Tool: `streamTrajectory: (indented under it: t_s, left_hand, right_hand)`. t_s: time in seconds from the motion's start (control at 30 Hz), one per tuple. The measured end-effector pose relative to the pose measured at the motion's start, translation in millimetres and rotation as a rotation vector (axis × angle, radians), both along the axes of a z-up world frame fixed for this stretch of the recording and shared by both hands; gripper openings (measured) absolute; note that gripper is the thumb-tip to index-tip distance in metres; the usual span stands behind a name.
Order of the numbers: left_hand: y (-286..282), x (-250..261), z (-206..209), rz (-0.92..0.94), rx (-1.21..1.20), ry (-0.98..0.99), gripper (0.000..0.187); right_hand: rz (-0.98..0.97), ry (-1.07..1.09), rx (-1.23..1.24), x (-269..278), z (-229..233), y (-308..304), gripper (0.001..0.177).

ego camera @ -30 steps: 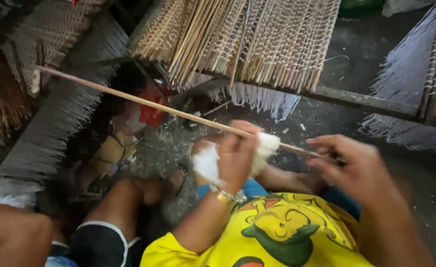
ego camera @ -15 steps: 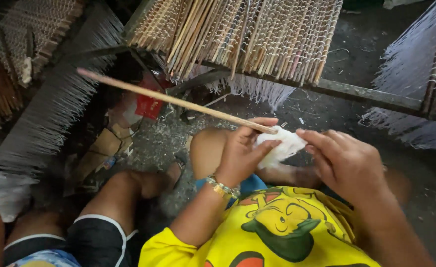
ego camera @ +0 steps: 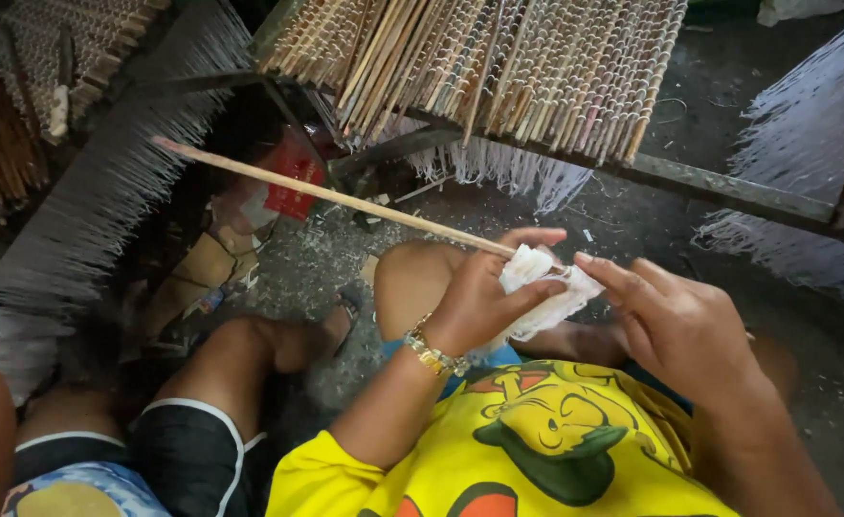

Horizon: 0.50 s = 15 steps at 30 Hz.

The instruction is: Tying cotton wicks onto a wooden rod and cutting them with a knife in preparation for candle making.

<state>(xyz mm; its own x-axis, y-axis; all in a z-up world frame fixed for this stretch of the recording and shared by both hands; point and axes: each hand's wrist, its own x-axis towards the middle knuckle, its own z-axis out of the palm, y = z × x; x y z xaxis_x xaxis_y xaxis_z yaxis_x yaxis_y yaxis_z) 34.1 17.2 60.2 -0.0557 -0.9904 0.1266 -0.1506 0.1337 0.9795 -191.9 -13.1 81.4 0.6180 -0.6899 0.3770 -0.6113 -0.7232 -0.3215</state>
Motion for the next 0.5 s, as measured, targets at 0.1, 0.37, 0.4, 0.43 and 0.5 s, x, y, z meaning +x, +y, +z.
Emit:
streamTrajectory:
  t_s: [0.1, 0.37, 0.4, 0.43, 0.5]
  left_hand:
    - [1, 7, 0, -0.086, 0.017, 0.086, 0.040]
    - [1, 5, -19, -0.056, 0.089, 0.430, 0.044]
    - [2, 5, -10, -0.054, 0.086, 0.430, 0.044]
    - [3, 6, -1, -0.061, 0.044, 0.254, 0.051]
    - [4, 6, 9, -0.062, 0.002, 0.078, 0.059]
  right_hand:
    - [0.016, -0.025, 0.014, -2, 2, 0, 0.058]
    - [0.003, -0.128, 0.066, 3, 6, 0, 0.041]
    - [0.006, -0.129, 0.064, 3, 5, 0, 0.041]
    - [0.016, -0.117, 0.037, 3, 4, 0, 0.047]
    - [0.030, -0.104, 0.010, 2, 4, 0, 0.053]
